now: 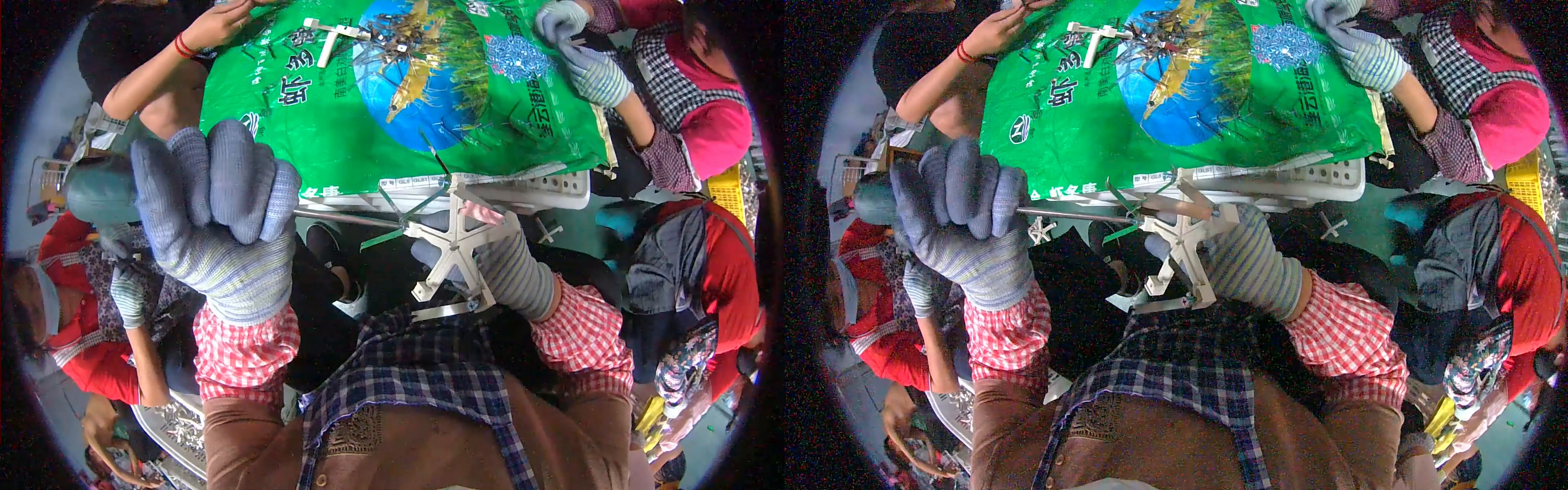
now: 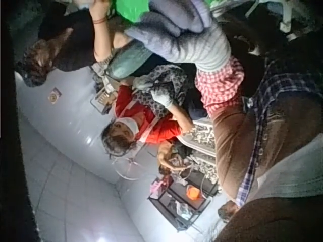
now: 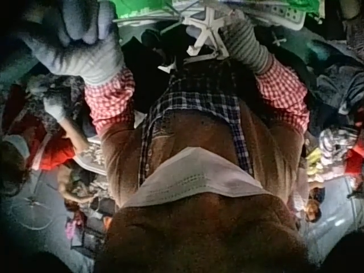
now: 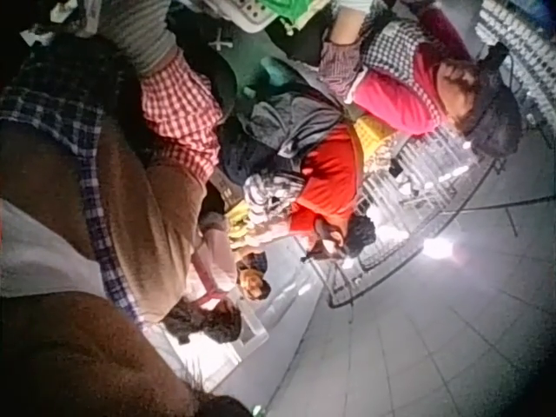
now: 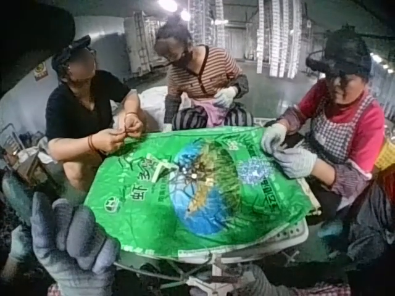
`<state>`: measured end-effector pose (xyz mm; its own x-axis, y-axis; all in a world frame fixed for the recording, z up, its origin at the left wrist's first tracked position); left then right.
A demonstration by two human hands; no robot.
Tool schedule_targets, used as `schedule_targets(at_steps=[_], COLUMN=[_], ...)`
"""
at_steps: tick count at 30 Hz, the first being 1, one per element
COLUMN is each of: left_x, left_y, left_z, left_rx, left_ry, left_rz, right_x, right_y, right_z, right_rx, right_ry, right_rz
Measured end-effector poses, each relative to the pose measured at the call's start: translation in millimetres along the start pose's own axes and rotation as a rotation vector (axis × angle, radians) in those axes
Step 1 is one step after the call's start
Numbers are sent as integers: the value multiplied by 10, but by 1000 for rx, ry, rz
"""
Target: The person assembles a multi-armed plastic frame by attaching metal pieces to each arm and fastening them with a screwdriver.
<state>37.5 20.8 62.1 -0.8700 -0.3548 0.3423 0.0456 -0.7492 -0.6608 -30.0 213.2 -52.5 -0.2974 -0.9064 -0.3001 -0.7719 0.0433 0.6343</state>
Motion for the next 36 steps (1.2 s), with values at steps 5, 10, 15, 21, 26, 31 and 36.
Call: schedule_targets(at_steps=[5,10,15,21,26,31,36], left_x=[3,19,151,86,38,87,79], left_y=[-77,-33,-63,221,194,24,3], left_z=[28,26,28,-24,-101,-116,-85], left_rx=[-2,-206,66,428,87,-54,-29], left_ry=[48,84,15,-20,19,38,24], left_rz=[-288,-556,-439,229,279,69,78], right_x=[-108,-149,-114,-71,-100,-72,-94], right_y=[-27,20,30,87,177,136,108], right_z=[-13,-97,-42,-44,-67,-18,29], right_rx=[656,291,991,-505,-256,297,-176], right_ry=[158,609,257,382,282,380,272], right_rz=[105,140,119,508,687,571,488])
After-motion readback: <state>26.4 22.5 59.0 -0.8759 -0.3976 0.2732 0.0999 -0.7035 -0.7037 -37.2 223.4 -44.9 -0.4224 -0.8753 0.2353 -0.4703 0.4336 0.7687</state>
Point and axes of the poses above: each hand's wrist, its own x-axis towards the middle knuckle, its own y-axis out of the back of the hand, z = x × y, the point moved 5 cm from there along x, towards the middle knuckle, and after that the axes turned 5 degrees about x, right-handed, at the moved point
